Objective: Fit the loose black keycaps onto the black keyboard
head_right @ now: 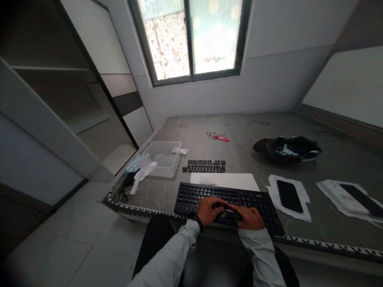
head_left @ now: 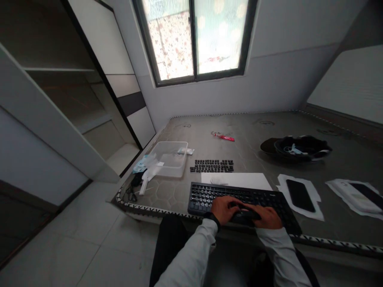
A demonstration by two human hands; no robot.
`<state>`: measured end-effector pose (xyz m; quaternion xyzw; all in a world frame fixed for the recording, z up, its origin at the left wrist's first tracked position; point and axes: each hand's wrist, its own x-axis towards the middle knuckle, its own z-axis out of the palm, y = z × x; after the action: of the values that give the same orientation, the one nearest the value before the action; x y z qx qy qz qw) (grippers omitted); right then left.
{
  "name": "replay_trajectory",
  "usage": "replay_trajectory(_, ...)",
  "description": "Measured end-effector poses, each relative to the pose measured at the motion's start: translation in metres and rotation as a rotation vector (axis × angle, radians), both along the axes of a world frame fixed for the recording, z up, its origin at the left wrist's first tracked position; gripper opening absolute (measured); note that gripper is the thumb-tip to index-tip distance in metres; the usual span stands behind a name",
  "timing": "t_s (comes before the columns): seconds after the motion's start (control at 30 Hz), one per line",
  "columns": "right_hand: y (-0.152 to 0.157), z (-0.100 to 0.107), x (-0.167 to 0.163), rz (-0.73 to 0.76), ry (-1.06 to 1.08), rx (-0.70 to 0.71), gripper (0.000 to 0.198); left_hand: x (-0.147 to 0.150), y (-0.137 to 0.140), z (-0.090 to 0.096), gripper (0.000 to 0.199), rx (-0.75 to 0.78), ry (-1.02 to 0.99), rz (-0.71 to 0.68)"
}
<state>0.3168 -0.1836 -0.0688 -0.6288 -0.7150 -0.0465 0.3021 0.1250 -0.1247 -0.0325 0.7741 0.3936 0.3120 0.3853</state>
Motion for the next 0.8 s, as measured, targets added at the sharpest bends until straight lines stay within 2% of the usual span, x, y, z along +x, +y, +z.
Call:
replay_trajectory(0.1,-0.005,-0.005,0.012,-0.138,0.04,-0.091,0.035,0.0,-0.001,-0.002,0.026,-0.016,0.029,0.011)
replay_trajectory(0.23,-0.02,-0.011,0.05,-0.376,0.159,-0.26,0.049,0.0,-0.001,-0.004,0.027,-0.009,0.053,0.015)
replay_trajectory(0.33,-0.04,-0.014,0.077,-0.585,0.168,-0.301,0.06,-0.001,-0.002,-0.006,0.027,0.014,0.054,0.006)
replay_trajectory(0.4,-0.053,-0.016,0.086,-0.675,0.17,-0.295,0.067,-0.001,-0.002,-0.007,0.027,0.024,0.052,0.005)
replay_trajectory(0.53,-0.064,-0.021,0.08,-0.695,0.267,-0.317,0.069,-0.002,-0.003,-0.007,0.027,0.03,0.045,0.005)
replay_trajectory(0.7,-0.054,-0.017,0.063,-0.804,0.376,-0.339,0.073,-0.003,-0.002,-0.007,0.026,0.043,0.04,0.011)
replay_trajectory(0.8,-0.046,-0.011,0.063,-0.788,0.44,-0.3,0.072,-0.003,-0.002,-0.006,0.025,0.046,0.045,0.025)
